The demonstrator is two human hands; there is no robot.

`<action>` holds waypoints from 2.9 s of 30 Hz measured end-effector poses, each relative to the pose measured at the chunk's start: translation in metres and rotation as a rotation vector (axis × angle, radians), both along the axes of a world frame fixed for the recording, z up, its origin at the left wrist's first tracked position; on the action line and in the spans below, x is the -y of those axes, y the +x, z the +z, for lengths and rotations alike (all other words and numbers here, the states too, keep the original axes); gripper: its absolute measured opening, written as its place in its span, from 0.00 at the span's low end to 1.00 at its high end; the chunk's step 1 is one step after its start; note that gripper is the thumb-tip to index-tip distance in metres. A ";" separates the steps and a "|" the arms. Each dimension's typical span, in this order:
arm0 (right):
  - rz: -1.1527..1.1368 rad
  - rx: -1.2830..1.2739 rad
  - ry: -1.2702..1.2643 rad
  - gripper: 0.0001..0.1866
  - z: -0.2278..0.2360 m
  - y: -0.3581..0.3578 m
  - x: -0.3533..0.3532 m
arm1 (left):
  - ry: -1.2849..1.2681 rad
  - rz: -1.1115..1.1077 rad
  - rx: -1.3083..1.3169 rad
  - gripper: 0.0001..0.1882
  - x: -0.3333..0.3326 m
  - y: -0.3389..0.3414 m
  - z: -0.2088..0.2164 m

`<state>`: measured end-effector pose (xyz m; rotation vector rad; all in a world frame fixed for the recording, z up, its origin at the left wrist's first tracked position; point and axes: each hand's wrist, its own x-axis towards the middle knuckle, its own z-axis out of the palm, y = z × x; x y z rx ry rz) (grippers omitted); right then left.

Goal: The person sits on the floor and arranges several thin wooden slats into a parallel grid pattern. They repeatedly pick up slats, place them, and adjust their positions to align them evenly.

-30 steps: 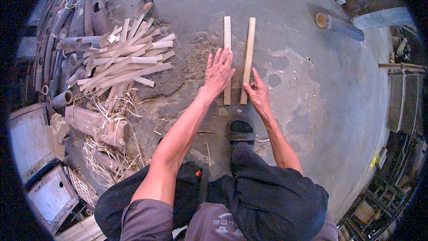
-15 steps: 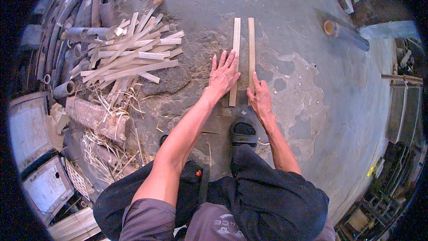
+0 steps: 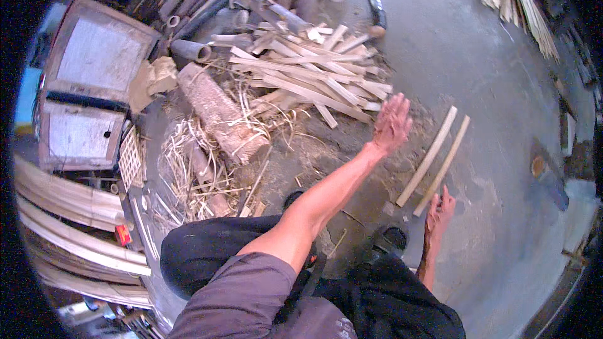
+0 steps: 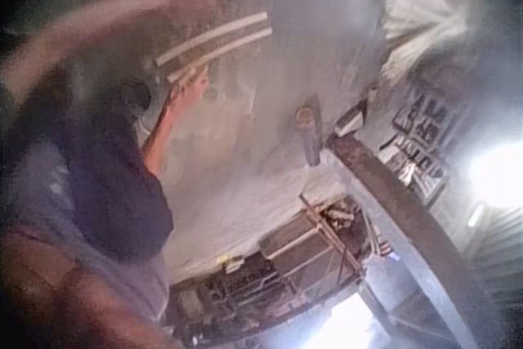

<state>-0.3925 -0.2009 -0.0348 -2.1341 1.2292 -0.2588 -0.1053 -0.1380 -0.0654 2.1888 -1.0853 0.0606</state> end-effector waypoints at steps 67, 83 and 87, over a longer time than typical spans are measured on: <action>0.233 0.114 -0.257 0.13 0.096 0.034 0.028 | 0.126 -0.888 0.062 0.13 -0.001 -0.025 0.101; -0.298 0.216 0.109 0.21 -0.004 -0.022 -0.012 | 0.319 -0.779 0.239 0.35 -0.007 -0.138 0.039; -0.189 0.134 -0.106 0.24 -0.006 -0.021 -0.012 | 0.379 -0.792 0.163 0.36 -0.012 -0.142 0.035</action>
